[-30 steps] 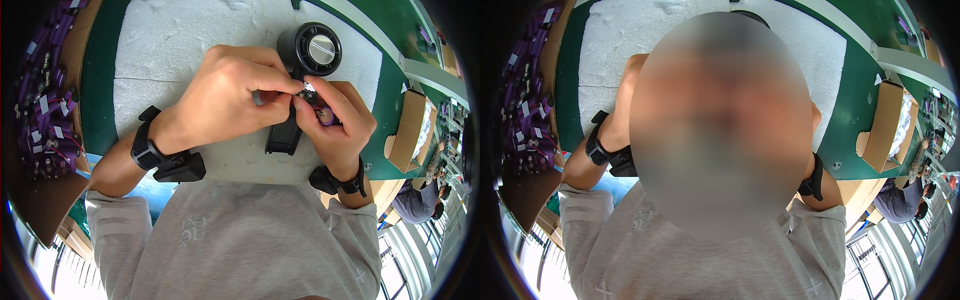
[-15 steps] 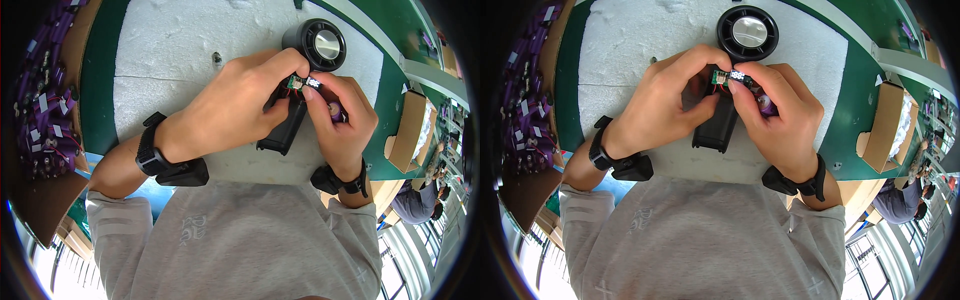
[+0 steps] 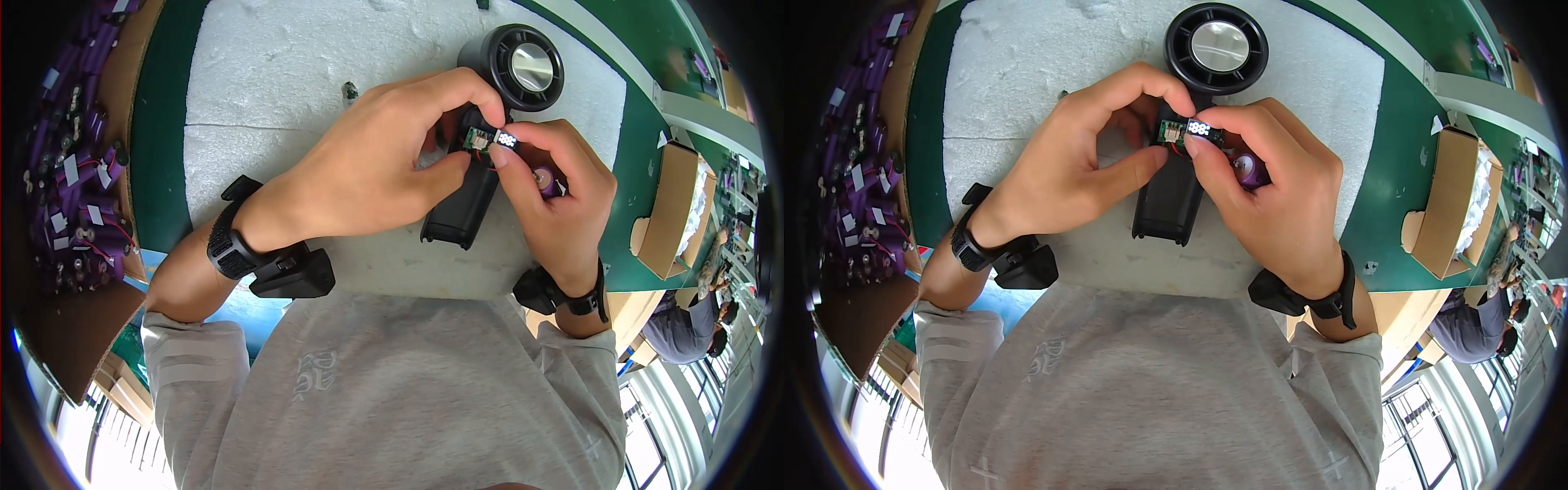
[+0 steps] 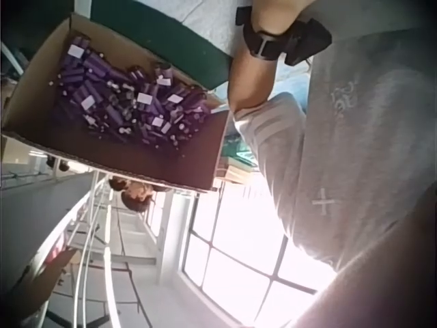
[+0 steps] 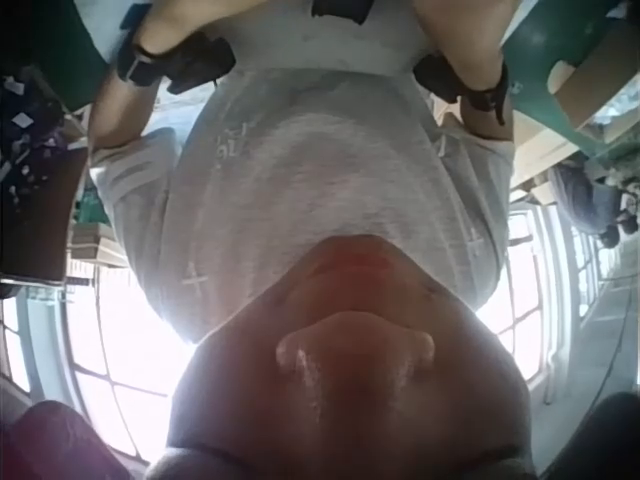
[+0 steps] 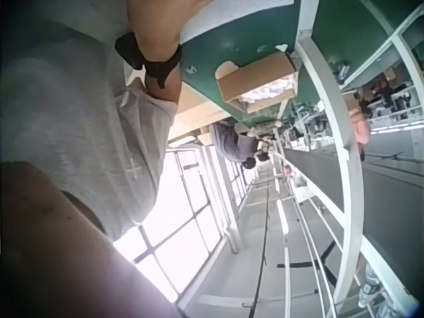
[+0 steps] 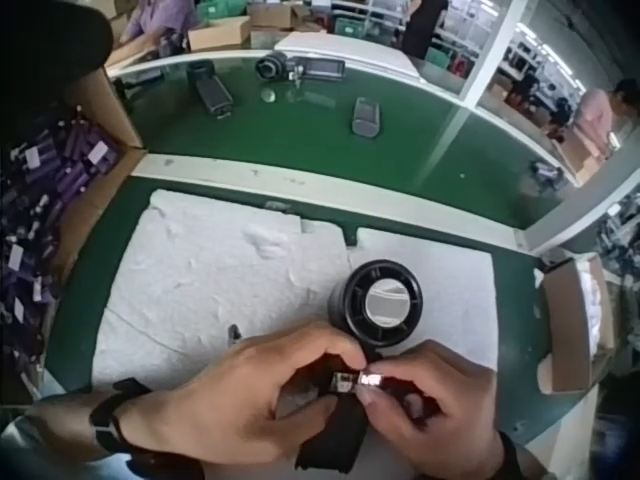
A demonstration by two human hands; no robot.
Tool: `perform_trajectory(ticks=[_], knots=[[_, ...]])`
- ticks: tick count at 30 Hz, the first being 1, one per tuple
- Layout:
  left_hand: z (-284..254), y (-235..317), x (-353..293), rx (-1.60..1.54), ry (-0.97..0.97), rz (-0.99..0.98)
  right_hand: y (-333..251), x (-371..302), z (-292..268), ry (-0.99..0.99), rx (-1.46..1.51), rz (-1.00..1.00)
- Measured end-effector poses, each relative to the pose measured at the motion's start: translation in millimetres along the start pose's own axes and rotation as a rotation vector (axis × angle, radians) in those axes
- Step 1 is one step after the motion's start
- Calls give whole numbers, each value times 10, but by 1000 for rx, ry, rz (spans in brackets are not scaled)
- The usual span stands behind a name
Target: The person removes a battery pack from a handheld fan, peels off a piece of tape, and disconnects it from the circuit board. They then pick up a new battery pack, peel off its tape, and connect it to the circuit board of another fan housing.
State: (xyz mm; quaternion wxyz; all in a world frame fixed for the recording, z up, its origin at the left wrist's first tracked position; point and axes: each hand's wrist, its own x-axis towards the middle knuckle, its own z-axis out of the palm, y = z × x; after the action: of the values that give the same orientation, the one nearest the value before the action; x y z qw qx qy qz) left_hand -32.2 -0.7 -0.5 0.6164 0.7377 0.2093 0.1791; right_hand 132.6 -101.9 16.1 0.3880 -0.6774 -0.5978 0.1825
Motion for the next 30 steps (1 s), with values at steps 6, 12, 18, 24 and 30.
perform_trajectory(ticks=[6, 12, 18, 24, 30], knots=[[-2, 6, 6, 4, -3, -25, -52, -15, -46, -103, -41, -28], [22, 17, 11, 28, 15, -68, -64, -17, -1, -63, -108, -98], [32, 10, 16, -13, 20, -123, -56, -26, 34, 16, -109, -91], [77, -34, 9, -72, 116, -55, -36, -43, 30, 16, -141, -131], [51, -2, -4, -35, 35, -130, -14, -35, 62, 91, -128, -140]])
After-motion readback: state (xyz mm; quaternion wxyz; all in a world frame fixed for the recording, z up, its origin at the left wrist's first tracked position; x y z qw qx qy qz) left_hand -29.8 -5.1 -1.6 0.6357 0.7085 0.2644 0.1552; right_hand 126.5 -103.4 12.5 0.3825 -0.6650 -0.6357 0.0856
